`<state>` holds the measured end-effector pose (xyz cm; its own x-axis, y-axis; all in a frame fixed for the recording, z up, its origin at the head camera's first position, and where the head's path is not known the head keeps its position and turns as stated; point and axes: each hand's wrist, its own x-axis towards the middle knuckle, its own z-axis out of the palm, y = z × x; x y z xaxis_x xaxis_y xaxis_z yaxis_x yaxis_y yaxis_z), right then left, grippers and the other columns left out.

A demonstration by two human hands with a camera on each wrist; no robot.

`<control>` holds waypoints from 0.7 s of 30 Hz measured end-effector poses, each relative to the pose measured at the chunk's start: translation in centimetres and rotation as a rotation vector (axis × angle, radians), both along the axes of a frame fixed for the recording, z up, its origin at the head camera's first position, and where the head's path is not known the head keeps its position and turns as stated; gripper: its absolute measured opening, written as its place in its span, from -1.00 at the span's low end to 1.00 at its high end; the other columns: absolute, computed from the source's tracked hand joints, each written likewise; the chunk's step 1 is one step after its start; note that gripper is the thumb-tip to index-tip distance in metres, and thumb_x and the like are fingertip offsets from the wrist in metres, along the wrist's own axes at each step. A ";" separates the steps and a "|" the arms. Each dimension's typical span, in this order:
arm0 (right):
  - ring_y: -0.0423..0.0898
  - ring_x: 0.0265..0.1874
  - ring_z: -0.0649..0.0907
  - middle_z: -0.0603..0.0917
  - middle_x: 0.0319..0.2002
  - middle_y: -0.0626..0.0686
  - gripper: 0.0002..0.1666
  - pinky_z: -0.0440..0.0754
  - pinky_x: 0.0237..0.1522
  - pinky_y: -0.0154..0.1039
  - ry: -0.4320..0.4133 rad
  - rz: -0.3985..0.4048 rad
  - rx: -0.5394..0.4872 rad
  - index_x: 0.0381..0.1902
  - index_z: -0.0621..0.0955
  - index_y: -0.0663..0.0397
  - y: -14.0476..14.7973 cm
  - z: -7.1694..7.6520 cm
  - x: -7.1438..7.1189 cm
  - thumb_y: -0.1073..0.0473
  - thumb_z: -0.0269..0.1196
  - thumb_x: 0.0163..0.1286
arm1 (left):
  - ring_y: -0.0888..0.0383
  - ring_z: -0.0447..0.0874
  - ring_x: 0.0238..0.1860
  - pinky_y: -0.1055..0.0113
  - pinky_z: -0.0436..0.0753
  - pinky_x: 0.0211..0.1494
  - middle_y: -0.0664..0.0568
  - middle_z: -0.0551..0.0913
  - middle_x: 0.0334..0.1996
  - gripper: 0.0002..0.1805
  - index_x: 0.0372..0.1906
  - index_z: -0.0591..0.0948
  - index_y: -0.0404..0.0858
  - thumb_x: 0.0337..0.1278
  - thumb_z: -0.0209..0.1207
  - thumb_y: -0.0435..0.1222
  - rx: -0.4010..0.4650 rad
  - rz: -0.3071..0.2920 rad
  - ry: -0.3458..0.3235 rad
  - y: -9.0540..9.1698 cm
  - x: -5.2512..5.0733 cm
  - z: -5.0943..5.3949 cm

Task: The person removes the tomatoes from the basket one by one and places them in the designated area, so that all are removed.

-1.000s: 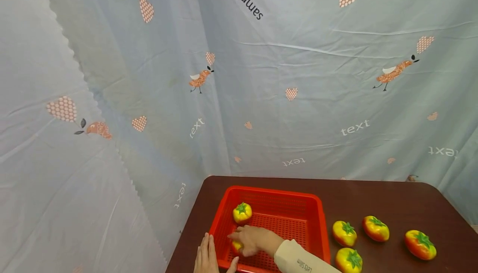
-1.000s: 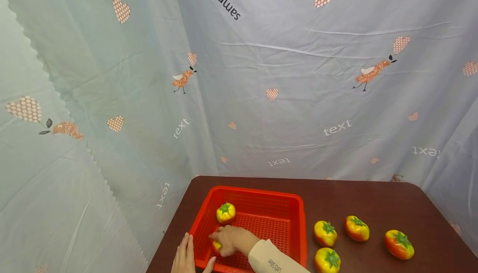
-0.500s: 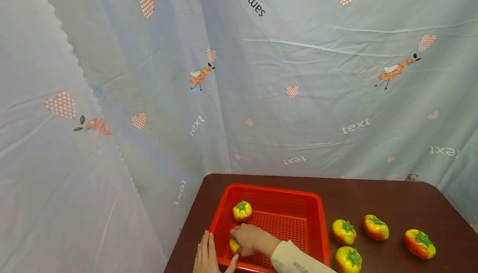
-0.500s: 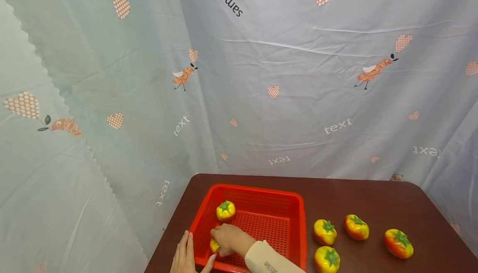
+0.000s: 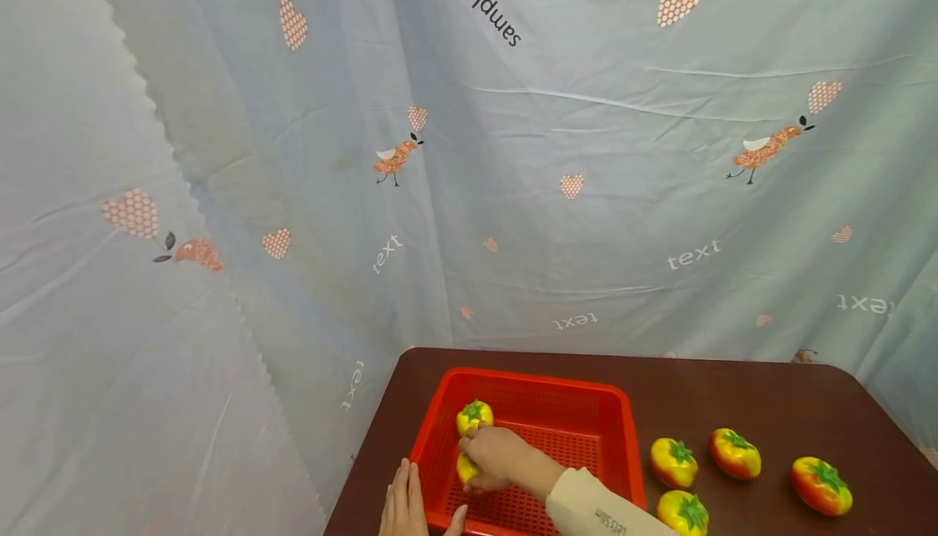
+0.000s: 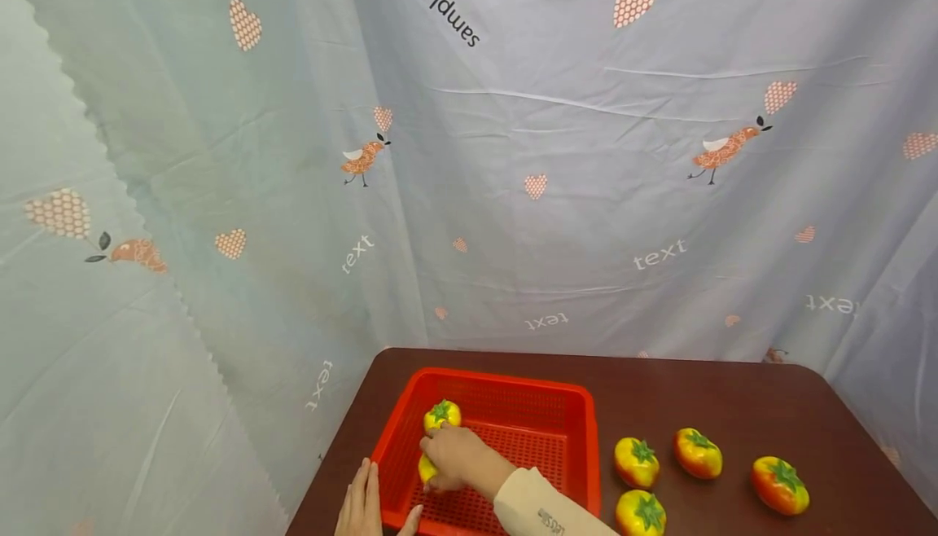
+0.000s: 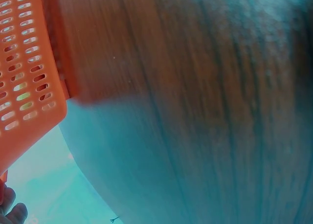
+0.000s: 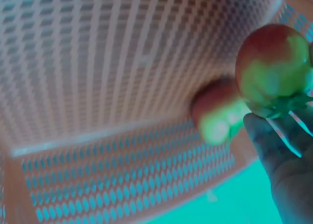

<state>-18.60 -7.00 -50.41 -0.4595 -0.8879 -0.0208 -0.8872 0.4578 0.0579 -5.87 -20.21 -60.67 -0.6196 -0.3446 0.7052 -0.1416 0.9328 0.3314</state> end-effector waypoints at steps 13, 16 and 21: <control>-0.14 -0.24 0.54 0.58 -0.13 0.04 -0.36 0.56 -0.33 -0.31 0.043 -0.205 -0.502 0.11 0.61 0.16 14.0 6.5 -4.0 -0.08 0.44 0.16 | -0.27 0.54 0.13 -0.22 0.55 0.13 -0.34 0.45 0.25 0.14 0.30 0.42 -0.46 -0.41 0.50 0.18 0.003 -0.011 -0.084 -0.8 0.2 0.6; -0.14 -0.31 0.54 0.56 -0.14 0.08 -0.36 0.53 -0.38 -0.29 0.053 -0.315 -0.551 0.14 0.61 0.18 18.5 6.5 -4.0 -0.02 0.45 0.16 | -0.28 0.55 0.11 -0.22 0.56 0.11 -0.34 0.47 0.23 0.14 0.30 0.43 -0.46 -0.45 0.52 0.16 0.000 -0.015 -0.051 -0.9 0.3 0.3; 0.02 -0.23 0.58 0.56 -0.08 0.16 -0.33 0.62 -0.32 -0.08 0.019 -0.521 -0.533 0.18 0.58 0.19 25.1 5.0 -3.1 -0.06 0.40 0.19 | -0.27 0.55 0.11 -0.22 0.56 0.11 -0.34 0.47 0.24 0.14 0.29 0.43 -0.47 -0.44 0.52 0.16 -0.012 -0.012 -0.066 -1.4 0.5 0.6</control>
